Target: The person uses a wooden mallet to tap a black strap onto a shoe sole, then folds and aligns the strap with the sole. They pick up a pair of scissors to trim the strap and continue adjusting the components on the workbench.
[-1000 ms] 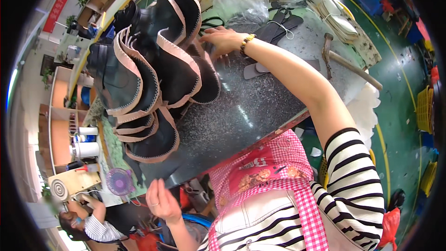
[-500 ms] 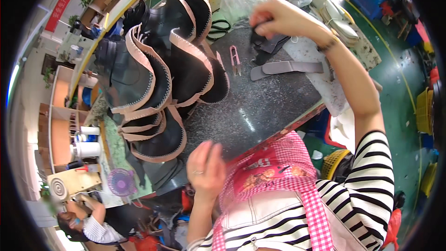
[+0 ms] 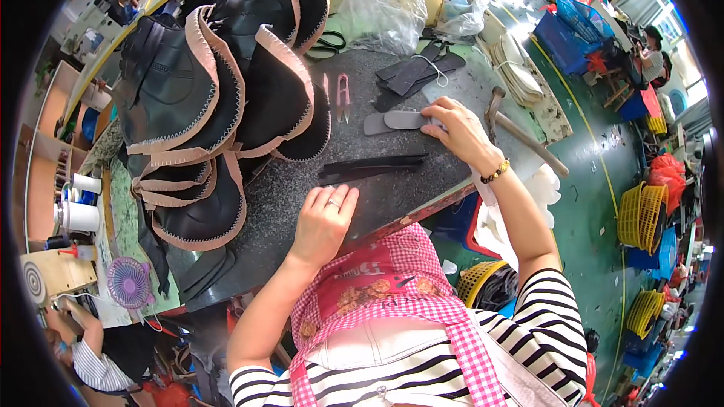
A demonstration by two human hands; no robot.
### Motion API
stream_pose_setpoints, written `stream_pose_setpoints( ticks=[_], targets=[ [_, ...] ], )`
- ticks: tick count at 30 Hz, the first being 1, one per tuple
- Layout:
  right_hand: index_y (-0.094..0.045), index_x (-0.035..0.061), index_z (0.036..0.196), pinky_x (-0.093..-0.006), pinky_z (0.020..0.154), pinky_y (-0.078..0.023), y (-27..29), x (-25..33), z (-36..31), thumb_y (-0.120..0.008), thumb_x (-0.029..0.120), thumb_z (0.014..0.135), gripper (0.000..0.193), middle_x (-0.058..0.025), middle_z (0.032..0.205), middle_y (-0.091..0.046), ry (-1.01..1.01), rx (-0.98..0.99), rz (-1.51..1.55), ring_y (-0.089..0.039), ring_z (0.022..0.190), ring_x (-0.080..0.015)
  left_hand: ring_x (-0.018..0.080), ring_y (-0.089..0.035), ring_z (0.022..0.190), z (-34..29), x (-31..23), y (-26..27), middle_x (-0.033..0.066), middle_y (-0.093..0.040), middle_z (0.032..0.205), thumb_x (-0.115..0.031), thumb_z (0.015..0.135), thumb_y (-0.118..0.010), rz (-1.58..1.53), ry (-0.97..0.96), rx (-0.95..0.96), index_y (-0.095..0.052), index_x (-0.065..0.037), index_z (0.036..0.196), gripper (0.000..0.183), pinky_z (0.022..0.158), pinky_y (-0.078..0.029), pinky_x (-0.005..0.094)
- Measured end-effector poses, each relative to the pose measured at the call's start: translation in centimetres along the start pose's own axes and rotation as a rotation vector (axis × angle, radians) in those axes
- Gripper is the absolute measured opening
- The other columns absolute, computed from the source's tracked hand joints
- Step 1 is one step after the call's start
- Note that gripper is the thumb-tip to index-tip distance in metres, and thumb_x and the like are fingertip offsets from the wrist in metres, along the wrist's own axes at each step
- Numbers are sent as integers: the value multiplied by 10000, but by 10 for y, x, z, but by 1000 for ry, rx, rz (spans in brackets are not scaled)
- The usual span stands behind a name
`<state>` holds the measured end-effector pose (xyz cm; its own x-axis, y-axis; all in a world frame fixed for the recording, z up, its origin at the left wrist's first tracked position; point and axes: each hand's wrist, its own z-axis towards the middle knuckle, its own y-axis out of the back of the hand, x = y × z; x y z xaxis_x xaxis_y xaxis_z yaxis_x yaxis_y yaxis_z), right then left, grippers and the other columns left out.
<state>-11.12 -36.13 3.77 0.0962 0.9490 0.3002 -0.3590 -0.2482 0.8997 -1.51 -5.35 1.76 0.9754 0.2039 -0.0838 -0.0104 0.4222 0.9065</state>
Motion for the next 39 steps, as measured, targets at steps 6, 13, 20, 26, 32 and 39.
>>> stream_pose_setpoints(
  ticks=[6,13,20,26,32,39],
  targets=[
    [-717,61,953,-418,809,-509,-1,-7,8,-630,169,900,148,-103,951,-681,44,48,60,-640,922,-307,280,-582,1166,68,-12,-3,122,-625,1278,-259,889,-675,-101,43,-102,-620,-26,1254,437,991,-447,426],
    [-634,19,1045,-280,603,-545,102,14,-15,-678,37,901,152,-82,946,-699,-374,-844,484,-665,696,-152,286,-535,1259,74,3,-38,145,-580,1361,-408,893,-657,-104,161,56,-598,-34,1293,551,1076,-378,452],
    [-587,1,1104,-216,530,-503,47,61,-42,-680,37,897,230,-48,855,-649,-520,-332,1427,-619,628,-98,233,-613,1039,58,-3,-28,66,-663,1046,-246,829,-716,-59,98,60,-668,-63,1141,366,951,-450,368],
    [-533,2,1234,-190,498,-516,33,58,-45,-628,21,934,315,-105,969,-676,-535,-354,1717,-635,587,-109,245,-629,1046,33,-5,-15,143,-670,1182,-119,835,-606,225,-38,137,-647,35,1197,395,928,-492,351],
    [-461,37,1187,-223,546,-580,20,94,-69,-609,-22,913,316,-152,1099,-612,-564,-173,1717,-674,687,-161,286,-606,1116,-23,-20,-1,168,-646,1224,-146,867,-610,232,72,91,-630,44,1225,406,974,-479,395],
    [-473,69,1022,-300,736,-565,-20,146,-85,-633,-101,822,308,-122,1058,-578,-348,-170,1307,-593,859,-161,176,-657,970,-32,-46,49,114,-697,1052,-149,879,-744,-1415,817,-117,-664,3,1140,313,826,-540,310]
  ],
)
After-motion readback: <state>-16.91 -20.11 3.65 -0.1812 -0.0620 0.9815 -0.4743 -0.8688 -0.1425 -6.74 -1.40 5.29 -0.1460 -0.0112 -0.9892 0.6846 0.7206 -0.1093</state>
